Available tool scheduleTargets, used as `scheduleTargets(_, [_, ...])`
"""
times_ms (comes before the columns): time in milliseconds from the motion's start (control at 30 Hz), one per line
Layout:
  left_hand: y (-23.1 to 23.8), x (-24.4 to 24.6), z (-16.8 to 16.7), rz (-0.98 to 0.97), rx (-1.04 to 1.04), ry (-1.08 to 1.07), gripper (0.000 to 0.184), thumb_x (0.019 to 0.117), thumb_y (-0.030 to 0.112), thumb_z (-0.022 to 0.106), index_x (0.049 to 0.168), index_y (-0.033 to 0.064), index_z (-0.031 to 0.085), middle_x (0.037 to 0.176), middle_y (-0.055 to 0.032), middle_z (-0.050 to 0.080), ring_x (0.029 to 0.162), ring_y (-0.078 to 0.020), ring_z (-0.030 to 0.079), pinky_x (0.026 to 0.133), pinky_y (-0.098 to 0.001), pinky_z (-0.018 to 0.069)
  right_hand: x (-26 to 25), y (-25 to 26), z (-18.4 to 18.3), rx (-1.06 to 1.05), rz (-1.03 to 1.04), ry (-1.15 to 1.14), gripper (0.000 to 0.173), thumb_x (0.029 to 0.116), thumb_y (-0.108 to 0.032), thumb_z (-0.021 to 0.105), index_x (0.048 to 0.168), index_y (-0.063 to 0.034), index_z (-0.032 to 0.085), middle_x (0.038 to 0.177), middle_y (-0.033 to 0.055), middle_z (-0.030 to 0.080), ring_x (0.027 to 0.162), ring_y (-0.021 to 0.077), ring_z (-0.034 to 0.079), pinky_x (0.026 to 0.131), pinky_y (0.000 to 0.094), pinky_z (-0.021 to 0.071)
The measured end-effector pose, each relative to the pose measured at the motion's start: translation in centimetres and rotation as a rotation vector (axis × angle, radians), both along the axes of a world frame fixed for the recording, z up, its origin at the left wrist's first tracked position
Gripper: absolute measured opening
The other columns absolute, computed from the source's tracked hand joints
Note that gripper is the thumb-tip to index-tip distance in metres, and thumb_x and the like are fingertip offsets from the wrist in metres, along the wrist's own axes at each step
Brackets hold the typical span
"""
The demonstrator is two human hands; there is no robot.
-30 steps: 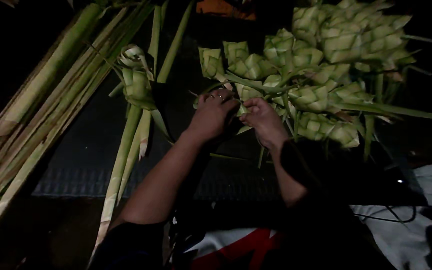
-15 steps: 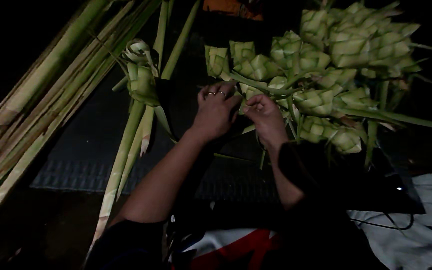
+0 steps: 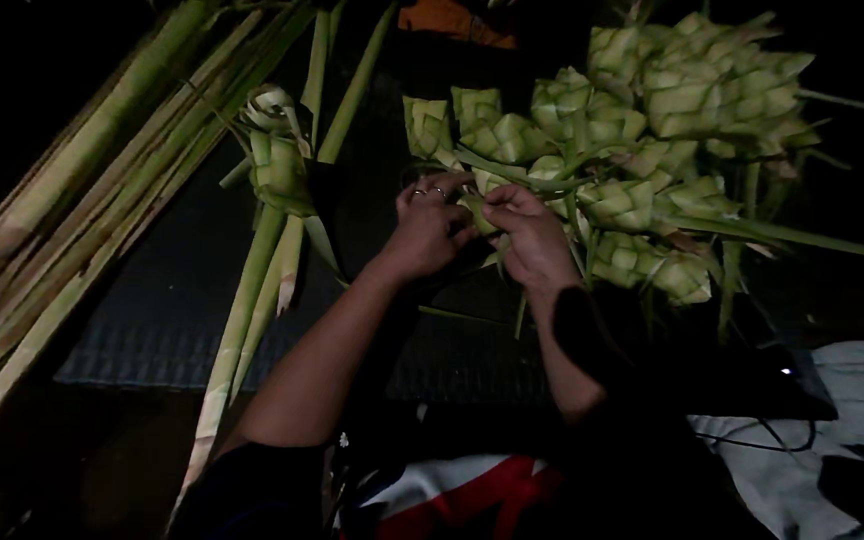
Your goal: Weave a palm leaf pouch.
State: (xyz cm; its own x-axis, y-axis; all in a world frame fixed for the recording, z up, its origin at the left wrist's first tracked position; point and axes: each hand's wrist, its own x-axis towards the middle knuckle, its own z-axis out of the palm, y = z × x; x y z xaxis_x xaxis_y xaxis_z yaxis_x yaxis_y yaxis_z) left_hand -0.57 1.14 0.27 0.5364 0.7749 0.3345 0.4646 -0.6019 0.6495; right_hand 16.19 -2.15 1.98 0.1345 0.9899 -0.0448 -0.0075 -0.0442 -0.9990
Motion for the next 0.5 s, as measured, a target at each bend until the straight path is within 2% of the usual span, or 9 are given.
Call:
scheduleTargets(67, [0.3, -0.5, 0.0, -0.061, -0.120, -0.161, 0.020, 0.0972, 0.020, 0.065, 0.090, 0.0048, 0.076, 0.155, -0.0087, 0.047, 0.148, -0.0281, 0.032, 0.118, -0.0569, 0.0230, 0.2, 0.2, -0.2, -0.001, 0.007, -0.030, 0.011, 0.0984, -0.004, 0.058, 0.108, -0.0087, 0.061, 0.099, 0.0003, 0.061, 0.088, 0.0077, 0.058, 0.075, 0.0274, 0.0500])
scheduleTargets(133, [0.7, -1.0, 0.2, -0.092, -0.236, -0.294, 0.019, 0.0968, 0.014, 0.063, 0.086, 0.0033, 0.073, 0.153, -0.0072, 0.049, 0.145, -0.0209, 0.037, 0.119, -0.0444, 0.0309, 0.4, 0.5, -0.5, -0.035, 0.016, 0.006, 0.013, 0.1005, -0.006, 0.055, 0.112, -0.0090, 0.060, 0.102, 0.0011, 0.061, 0.089, 0.0098, 0.059, 0.076, 0.0306, 0.0517])
scheduleTargets(233, [0.9, -1.3, 0.0, -0.108, -0.361, -0.430, 0.021, 0.0986, 0.010, 0.058, 0.083, 0.0024, 0.070, 0.148, -0.0060, 0.052, 0.138, -0.0154, 0.044, 0.113, -0.0377, 0.0385, 0.5, 0.4, -0.7, -0.054, 0.079, 0.010, 0.016, 0.1030, -0.005, 0.051, 0.115, -0.0088, 0.060, 0.102, 0.0023, 0.063, 0.089, 0.0105, 0.062, 0.079, 0.0308, 0.0539])
scheduleTargets(300, [1.1, -1.5, 0.0, -0.098, -0.404, -0.440, 0.022, 0.0993, 0.011, 0.056, 0.085, 0.0031, 0.070, 0.148, -0.0048, 0.052, 0.137, -0.0147, 0.046, 0.112, -0.0383, 0.0403, 0.5, 0.2, -0.3, -0.018, 0.104, -0.231, 0.021, 0.1047, -0.008, 0.052, 0.118, -0.0104, 0.068, 0.111, 0.0020, 0.066, 0.095, 0.0091, 0.061, 0.079, 0.0279, 0.0506])
scheduleTargets(333, [1.2, -1.5, 0.1, -0.092, -0.400, -0.427, 0.023, 0.0998, 0.012, 0.055, 0.086, 0.0029, 0.070, 0.148, -0.0050, 0.052, 0.137, -0.0144, 0.046, 0.112, -0.0383, 0.0401, 0.6, 0.1, 0.3, -0.004, 0.124, -0.402, 0.024, 0.1053, -0.011, 0.051, 0.120, -0.0133, 0.070, 0.120, 0.0033, 0.066, 0.105, 0.0117, 0.061, 0.085, 0.0318, 0.0503])
scheduleTargets(367, [1.2, -1.5, 0.1, -0.087, -0.387, -0.411, 0.023, 0.1002, 0.011, 0.055, 0.085, 0.0025, 0.070, 0.148, -0.0056, 0.052, 0.137, -0.0143, 0.045, 0.112, -0.0375, 0.0396, 0.8, -0.1, 1.1, 0.006, 0.168, -0.562, 0.028, 0.1052, -0.011, 0.050, 0.123, -0.0155, 0.071, 0.130, 0.0072, 0.060, 0.118, 0.0177, 0.056, 0.094, 0.0382, 0.0492])
scheduleTargets(400, [1.2, -1.5, 0.1, -0.083, -0.382, -0.396, 0.023, 0.1006, 0.010, 0.054, 0.086, 0.0015, 0.070, 0.148, -0.0062, 0.052, 0.137, -0.0143, 0.045, 0.113, -0.0370, 0.0382, 0.9, -0.2, 1.8, 0.035, 0.220, -0.694, 0.029, 0.1047, -0.013, 0.051, 0.126, -0.0158, 0.070, 0.136, 0.0118, 0.054, 0.126, 0.0239, 0.052, 0.099, 0.0435, 0.0477])
scheduleTargets(500, [1.2, -1.5, 0.2, -0.077, -0.401, -0.392, 0.021, 0.1014, 0.010, 0.056, 0.088, 0.0009, 0.069, 0.147, -0.0080, 0.052, 0.137, -0.0143, 0.045, 0.112, -0.0351, 0.0389, 1.7, 0.1, 3.0, 0.142, 0.348, -0.935, 0.028, 0.1007, -0.026, 0.062, 0.125, -0.0151, 0.069, 0.144, 0.0160, 0.048, 0.132, 0.0345, 0.047, 0.100, 0.0552, 0.0468])
